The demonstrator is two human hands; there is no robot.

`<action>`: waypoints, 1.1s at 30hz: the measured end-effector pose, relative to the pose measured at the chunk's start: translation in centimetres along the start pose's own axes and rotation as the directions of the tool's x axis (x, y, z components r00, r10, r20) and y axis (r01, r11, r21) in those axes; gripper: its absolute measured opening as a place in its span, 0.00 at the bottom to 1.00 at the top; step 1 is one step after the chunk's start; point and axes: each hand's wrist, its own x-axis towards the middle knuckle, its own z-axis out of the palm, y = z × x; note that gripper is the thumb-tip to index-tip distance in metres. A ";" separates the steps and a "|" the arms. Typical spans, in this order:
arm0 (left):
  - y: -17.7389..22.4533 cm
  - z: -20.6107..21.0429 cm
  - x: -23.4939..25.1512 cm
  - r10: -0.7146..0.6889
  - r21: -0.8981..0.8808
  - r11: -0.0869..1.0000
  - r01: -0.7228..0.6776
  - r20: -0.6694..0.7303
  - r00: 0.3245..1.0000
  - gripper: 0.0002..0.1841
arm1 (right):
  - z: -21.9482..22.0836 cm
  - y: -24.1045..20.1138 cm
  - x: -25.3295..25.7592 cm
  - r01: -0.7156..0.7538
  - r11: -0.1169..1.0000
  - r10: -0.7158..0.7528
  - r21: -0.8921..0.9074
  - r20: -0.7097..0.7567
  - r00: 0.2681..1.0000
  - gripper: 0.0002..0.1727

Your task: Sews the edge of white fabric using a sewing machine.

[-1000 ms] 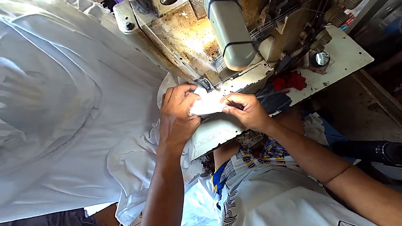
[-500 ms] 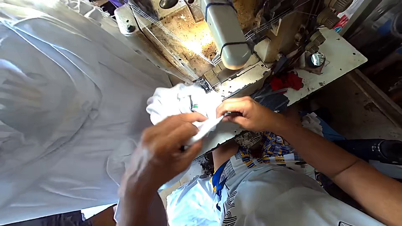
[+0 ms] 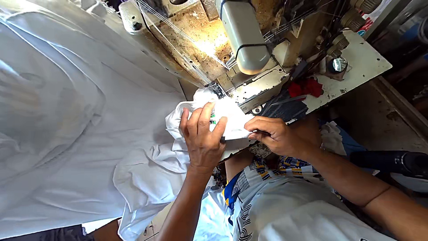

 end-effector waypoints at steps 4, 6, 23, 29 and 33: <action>0.3 -2.0 1.0 0.002 -0.007 1.000 -0.002 0.086 0.996 0.06 | -0.1 -0.1 -0.1 -0.038 0.999 0.038 0.038 -0.002 0.999 0.04; 0.2 -2.4 1.3 0.006 -0.009 1.000 -0.005 0.117 0.993 0.05 | -0.1 0.1 0.0 -0.033 0.998 0.033 0.048 -0.007 0.999 0.04; -3.6 -7.5 5.0 0.082 -0.215 0.977 -0.013 0.317 0.945 0.16 | 1.2 3.3 5.7 0.126 0.990 -0.122 0.067 -0.066 0.990 0.05; -0.3 -4.7 1.9 0.223 -0.416 0.894 -0.165 0.095 0.970 0.05 | 0.4 1.0 3.7 0.109 0.991 -0.105 -0.075 0.051 0.993 0.10; -0.7 -2.7 0.9 0.103 -0.166 0.983 -0.081 0.125 0.987 0.16 | 0.3 0.6 2.6 0.098 0.995 -0.098 -0.024 0.012 0.995 0.07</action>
